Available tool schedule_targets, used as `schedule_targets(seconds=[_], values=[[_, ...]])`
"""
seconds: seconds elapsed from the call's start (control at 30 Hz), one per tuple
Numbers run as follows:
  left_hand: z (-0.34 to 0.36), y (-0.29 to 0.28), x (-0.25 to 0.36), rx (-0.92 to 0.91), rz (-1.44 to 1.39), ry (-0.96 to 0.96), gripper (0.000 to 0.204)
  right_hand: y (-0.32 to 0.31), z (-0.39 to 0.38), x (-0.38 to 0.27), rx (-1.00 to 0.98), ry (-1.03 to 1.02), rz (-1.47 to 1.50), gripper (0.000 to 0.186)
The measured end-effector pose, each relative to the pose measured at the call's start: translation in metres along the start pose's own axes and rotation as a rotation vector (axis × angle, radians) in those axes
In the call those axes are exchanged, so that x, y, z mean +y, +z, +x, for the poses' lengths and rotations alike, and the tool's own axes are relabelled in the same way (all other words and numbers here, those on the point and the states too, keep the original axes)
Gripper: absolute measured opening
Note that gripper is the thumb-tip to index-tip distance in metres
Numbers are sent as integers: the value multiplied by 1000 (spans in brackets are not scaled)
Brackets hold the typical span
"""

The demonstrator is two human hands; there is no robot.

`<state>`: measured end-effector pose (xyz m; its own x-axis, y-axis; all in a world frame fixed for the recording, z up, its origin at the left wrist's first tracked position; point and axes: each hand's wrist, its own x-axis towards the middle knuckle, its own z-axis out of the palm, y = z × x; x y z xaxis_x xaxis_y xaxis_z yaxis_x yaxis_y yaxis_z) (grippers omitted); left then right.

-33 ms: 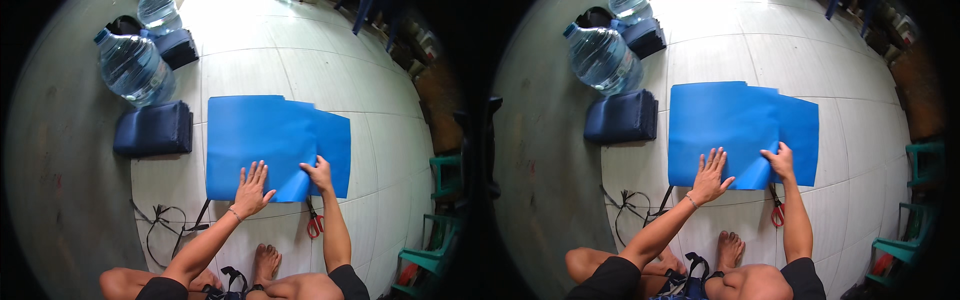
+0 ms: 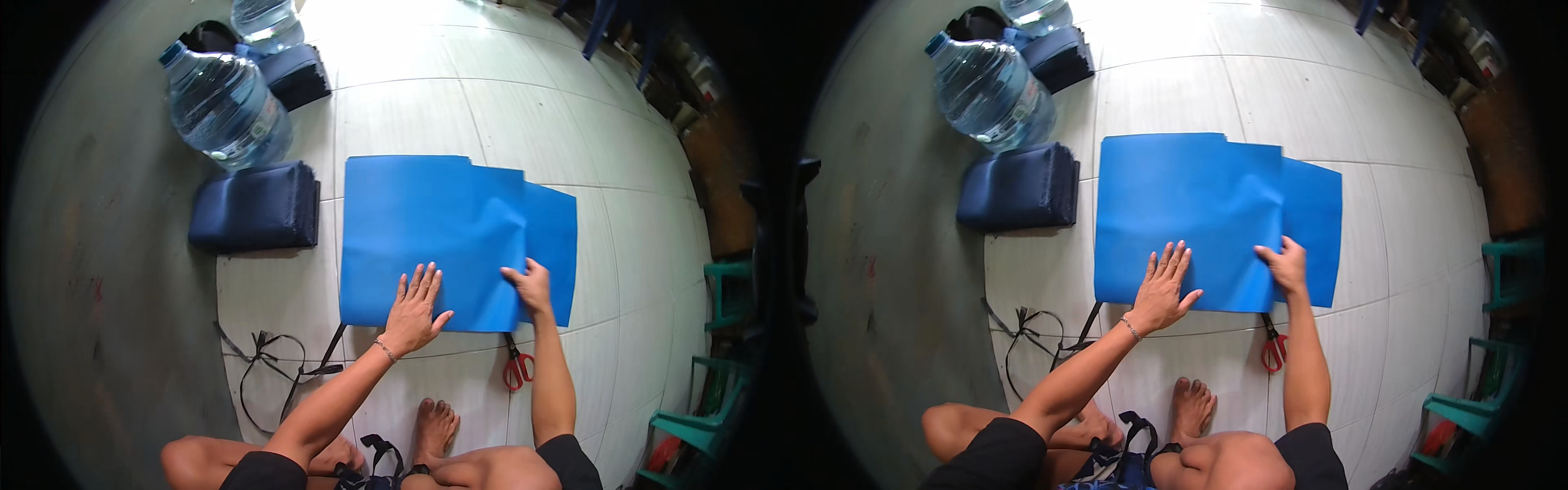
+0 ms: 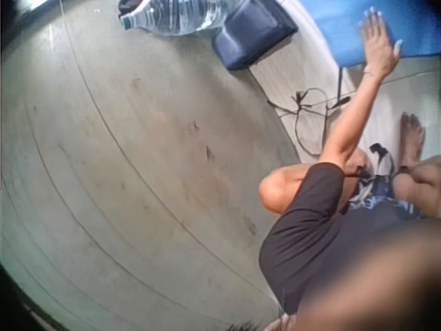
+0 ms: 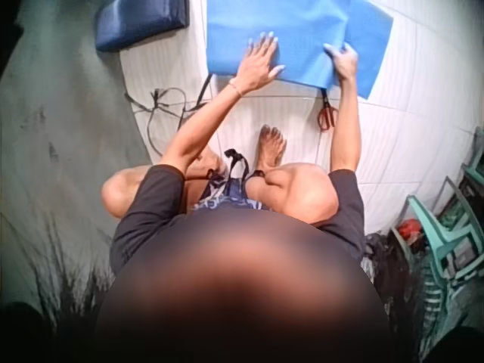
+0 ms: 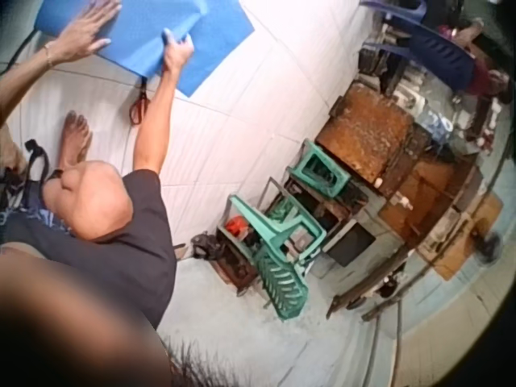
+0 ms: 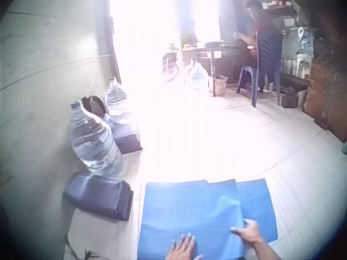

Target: The person cuts the binding on a stack of blue fabric using scissors, then separates and aligns the sheets on the floor. The person folds the fabric sheets and arranges them into neat stacks.

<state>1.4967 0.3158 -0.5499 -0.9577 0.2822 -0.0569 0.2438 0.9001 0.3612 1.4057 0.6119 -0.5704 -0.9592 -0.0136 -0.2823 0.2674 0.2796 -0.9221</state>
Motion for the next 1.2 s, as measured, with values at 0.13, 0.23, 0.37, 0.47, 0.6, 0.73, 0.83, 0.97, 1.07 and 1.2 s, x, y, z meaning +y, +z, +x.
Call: schedule_targets(seconds=[0.13, 0.23, 0.37, 0.47, 0.6, 0.73, 0.83, 0.97, 1.07, 1.2], values=[[-12, -5, -19, 25, -27, -39, 89, -76, 1, 35, 246, 139, -16, 33], [-18, 1, -23, 50, 44, -25, 88, -129, 1, 68, 296, 145, -233, 41], [-4, 20, 4, 161, -10, 33, 83, -121, -2, 60, 506, 58, -1025, 61], [10, 31, 33, 113, -16, 26, 83, -59, -2, 32, 638, -316, -1003, 81], [25, 31, 66, -39, -149, 47, 81, -12, -7, 22, 16, 102, 134, 40], [25, 15, 47, 64, -208, 84, 81, -77, 7, 56, 248, 83, -42, 17], [14, 2, 6, 58, -58, -8, 84, -137, 14, 90, 376, -43, -315, 18], [13, 10, -3, 13, 17, -19, 86, -168, 6, 110, 524, -45, -572, 24], [16, 17, 5, 69, 29, -12, 85, -159, 4, 105, 450, -53, -508, 24], [17, 15, 5, 23, 15, -23, 85, -146, 9, 95, 463, -24, -514, 28]])
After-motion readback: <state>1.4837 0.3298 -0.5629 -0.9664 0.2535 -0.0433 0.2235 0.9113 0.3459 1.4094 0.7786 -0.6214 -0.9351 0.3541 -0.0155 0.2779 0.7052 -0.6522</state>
